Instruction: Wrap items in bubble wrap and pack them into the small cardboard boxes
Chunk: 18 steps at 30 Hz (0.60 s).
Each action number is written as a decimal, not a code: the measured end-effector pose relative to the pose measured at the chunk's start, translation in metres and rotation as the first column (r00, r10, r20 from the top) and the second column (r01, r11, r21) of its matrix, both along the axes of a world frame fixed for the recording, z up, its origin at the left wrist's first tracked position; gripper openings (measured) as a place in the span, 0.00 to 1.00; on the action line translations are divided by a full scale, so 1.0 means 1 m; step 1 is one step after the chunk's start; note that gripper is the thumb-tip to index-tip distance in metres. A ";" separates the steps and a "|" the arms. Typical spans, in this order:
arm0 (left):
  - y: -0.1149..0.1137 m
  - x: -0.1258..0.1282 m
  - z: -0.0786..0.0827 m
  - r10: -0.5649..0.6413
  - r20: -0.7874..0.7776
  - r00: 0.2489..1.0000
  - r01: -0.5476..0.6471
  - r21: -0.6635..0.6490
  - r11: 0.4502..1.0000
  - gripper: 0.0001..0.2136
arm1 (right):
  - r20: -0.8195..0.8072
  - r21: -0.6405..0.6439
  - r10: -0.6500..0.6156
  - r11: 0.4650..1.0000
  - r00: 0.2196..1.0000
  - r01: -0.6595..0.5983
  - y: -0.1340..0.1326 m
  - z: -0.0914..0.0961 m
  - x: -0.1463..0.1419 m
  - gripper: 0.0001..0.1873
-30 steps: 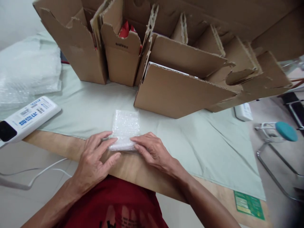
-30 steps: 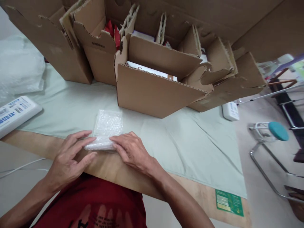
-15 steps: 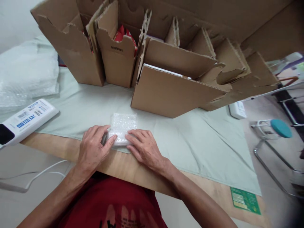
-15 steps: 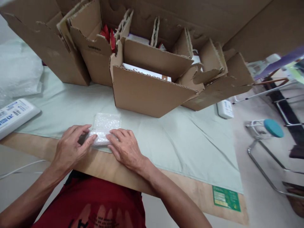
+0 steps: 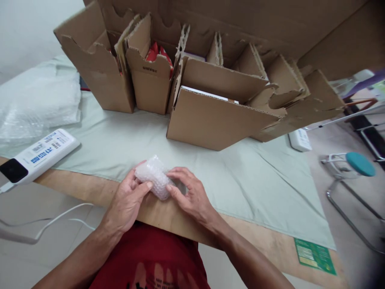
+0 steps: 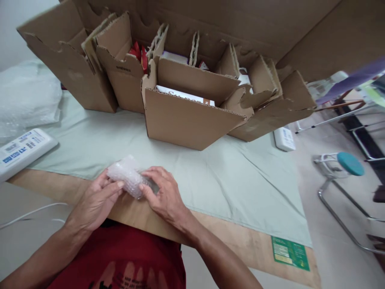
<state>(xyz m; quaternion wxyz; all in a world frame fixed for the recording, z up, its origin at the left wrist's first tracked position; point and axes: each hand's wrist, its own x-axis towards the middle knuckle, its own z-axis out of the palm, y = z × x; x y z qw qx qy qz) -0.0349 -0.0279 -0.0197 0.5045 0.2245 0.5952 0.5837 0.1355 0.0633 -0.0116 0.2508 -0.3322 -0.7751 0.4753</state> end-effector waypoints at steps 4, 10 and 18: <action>-0.005 0.005 0.003 -0.064 -0.273 0.960 0.066 0.001 0.998 0.33 | 0.044 0.070 0.002 0.998 0.999 -0.005 0.012 0.014 0.012 0.26; -0.008 0.023 0.007 -0.105 -0.565 0.818 0.159 0.048 0.986 0.28 | 0.049 0.058 0.069 0.996 0.996 -0.072 0.012 0.037 0.006 0.26; -0.001 0.010 0.004 -0.415 -0.465 0.782 0.450 -0.041 0.892 0.19 | -0.104 -0.059 -0.062 0.997 0.993 0.056 0.015 0.036 0.026 0.13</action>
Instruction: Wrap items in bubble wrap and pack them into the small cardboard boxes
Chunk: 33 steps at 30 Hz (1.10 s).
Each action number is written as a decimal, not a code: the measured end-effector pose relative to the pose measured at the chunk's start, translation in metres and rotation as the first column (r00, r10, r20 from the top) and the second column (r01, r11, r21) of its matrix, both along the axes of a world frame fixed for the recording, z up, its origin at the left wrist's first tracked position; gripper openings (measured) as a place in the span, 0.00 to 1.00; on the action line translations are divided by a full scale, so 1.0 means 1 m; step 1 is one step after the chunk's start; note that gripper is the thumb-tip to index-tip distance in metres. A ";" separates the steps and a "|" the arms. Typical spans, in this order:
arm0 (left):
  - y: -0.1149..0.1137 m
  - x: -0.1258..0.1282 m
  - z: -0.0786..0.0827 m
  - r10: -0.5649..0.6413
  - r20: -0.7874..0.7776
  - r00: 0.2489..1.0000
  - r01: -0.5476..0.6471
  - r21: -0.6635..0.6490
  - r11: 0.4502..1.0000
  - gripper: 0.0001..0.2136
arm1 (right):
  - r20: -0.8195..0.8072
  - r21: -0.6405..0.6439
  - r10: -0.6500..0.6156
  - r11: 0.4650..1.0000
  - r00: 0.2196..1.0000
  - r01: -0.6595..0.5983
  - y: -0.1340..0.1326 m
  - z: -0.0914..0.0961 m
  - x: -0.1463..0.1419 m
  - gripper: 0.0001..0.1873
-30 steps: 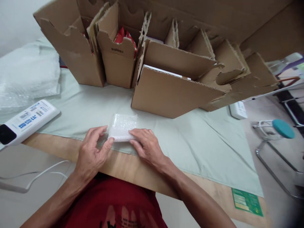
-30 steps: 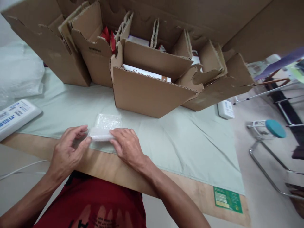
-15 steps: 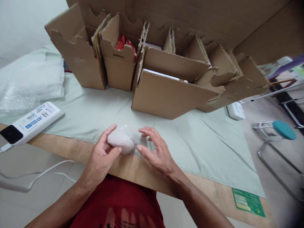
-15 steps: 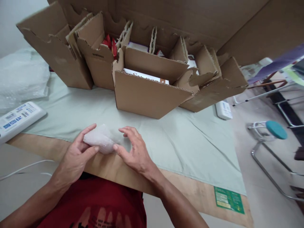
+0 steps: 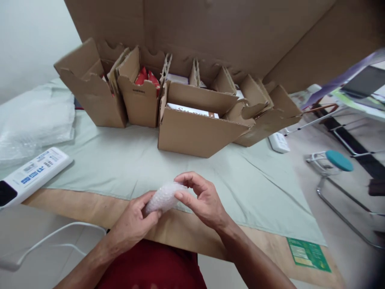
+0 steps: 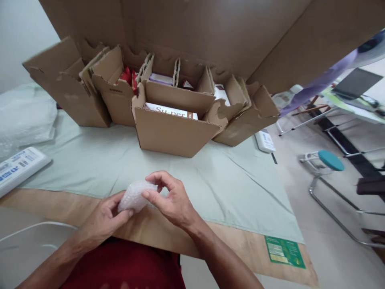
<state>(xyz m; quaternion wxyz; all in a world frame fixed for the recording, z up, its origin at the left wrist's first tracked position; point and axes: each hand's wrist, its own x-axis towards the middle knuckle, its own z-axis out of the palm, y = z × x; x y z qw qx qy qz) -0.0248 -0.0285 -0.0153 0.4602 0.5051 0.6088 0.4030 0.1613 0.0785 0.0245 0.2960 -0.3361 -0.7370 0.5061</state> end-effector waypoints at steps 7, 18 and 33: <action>0.017 0.001 0.014 -0.146 -0.146 0.979 0.154 0.047 0.987 0.18 | 0.227 0.067 0.186 0.976 0.956 -0.206 0.016 0.023 0.034 0.13; 0.103 0.002 0.074 0.460 -0.574 0.677 0.125 0.706 0.697 0.30 | -0.214 0.418 -0.366 0.804 0.906 0.424 0.081 0.115 0.095 0.06; 0.134 0.008 0.067 0.482 -0.658 0.579 0.141 0.663 0.735 0.33 | 0.773 0.634 -0.615 0.754 0.155 -0.169 0.159 0.156 0.017 0.09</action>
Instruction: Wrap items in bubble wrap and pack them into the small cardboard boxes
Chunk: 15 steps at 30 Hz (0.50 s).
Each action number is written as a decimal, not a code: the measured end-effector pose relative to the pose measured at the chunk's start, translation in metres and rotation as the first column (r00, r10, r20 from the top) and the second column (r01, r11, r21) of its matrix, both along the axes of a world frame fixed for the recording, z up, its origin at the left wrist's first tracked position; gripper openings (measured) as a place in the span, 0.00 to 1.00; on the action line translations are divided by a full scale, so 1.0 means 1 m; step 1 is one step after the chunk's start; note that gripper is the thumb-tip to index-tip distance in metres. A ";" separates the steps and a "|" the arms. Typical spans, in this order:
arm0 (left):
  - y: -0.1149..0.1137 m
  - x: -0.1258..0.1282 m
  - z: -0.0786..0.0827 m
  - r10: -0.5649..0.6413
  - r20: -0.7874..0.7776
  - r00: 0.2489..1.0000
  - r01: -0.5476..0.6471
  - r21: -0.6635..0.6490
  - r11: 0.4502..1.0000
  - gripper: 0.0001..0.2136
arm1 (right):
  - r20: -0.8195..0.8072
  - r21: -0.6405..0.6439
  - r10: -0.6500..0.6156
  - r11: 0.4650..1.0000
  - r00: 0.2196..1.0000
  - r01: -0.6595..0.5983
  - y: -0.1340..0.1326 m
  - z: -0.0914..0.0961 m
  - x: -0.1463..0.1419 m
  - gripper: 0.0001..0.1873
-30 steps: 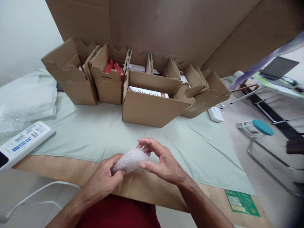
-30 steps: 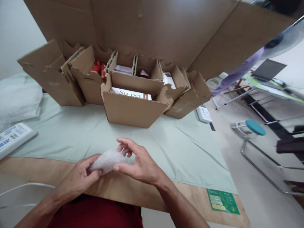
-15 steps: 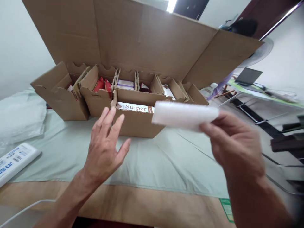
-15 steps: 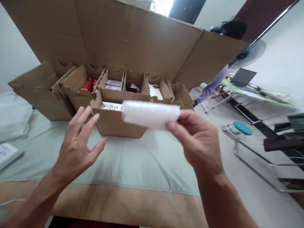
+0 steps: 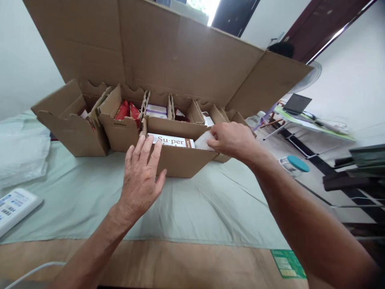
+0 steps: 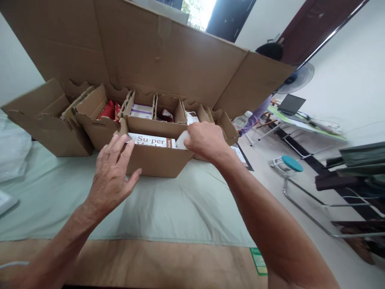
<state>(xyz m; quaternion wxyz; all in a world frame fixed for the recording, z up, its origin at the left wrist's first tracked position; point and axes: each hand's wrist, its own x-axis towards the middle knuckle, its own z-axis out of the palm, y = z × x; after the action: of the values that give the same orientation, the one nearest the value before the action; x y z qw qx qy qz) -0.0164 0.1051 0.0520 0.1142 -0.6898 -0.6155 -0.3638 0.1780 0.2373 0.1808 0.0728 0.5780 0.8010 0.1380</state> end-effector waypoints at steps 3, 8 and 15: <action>0.001 0.001 0.000 0.000 0.013 1.000 0.001 -0.022 1.000 0.33 | 0.067 -0.123 -0.005 0.992 0.998 0.013 0.018 0.000 -0.014 0.10; 0.001 0.002 -0.001 0.019 0.013 1.000 -0.019 -0.028 0.999 0.33 | 0.118 -0.351 -0.048 0.932 0.992 0.087 0.032 -0.003 -0.025 0.10; 0.002 0.003 -0.002 0.027 0.003 1.000 -0.026 -0.029 0.999 0.33 | 0.022 -0.352 -0.037 0.935 0.999 0.042 0.032 -0.018 -0.024 0.12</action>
<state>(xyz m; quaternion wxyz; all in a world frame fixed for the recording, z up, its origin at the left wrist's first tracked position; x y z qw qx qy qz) -0.0133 0.1069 0.0504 0.1078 -0.6825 -0.6300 -0.3546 0.1537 0.2692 0.1630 0.1839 0.5705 0.8004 -0.0045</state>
